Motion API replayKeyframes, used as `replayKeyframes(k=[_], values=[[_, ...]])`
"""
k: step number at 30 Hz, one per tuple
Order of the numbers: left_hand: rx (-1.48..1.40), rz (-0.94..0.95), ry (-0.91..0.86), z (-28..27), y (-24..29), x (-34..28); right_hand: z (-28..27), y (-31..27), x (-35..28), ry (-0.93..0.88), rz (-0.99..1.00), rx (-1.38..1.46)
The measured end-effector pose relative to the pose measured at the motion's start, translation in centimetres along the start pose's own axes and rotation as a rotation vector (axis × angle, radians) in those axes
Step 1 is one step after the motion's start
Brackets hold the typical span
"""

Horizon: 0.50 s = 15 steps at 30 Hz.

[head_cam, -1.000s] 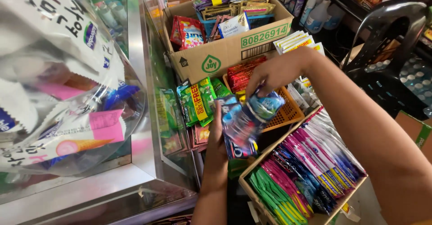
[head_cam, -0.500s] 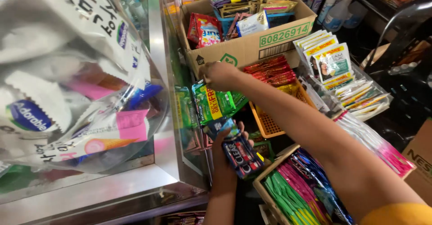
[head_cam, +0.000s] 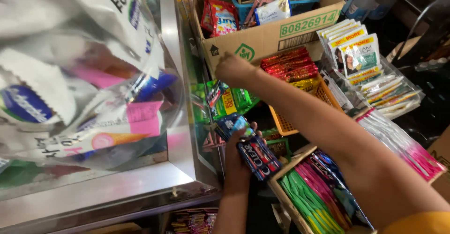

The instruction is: Organizing various product sachets into trays and cutting strips of soap packets with scissors.

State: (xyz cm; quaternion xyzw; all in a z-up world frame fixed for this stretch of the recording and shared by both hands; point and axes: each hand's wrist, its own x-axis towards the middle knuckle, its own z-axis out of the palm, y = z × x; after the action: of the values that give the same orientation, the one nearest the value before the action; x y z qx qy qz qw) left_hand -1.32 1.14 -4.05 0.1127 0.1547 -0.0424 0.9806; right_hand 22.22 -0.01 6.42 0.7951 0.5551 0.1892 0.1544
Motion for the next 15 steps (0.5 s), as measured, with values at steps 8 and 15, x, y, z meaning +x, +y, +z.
replayKeyframes(k=[8, 15], values=[[0.040, 0.000, -0.037, 5.7, 0.3, 0.1, -12.7, 2.2, -14.7, -0.020, 0.214, 0.814], [0.440, -0.295, -0.196, 9.8, 0.4, -0.6, -16.6, 1.8, -21.9, -0.162, 0.184, 0.747]])
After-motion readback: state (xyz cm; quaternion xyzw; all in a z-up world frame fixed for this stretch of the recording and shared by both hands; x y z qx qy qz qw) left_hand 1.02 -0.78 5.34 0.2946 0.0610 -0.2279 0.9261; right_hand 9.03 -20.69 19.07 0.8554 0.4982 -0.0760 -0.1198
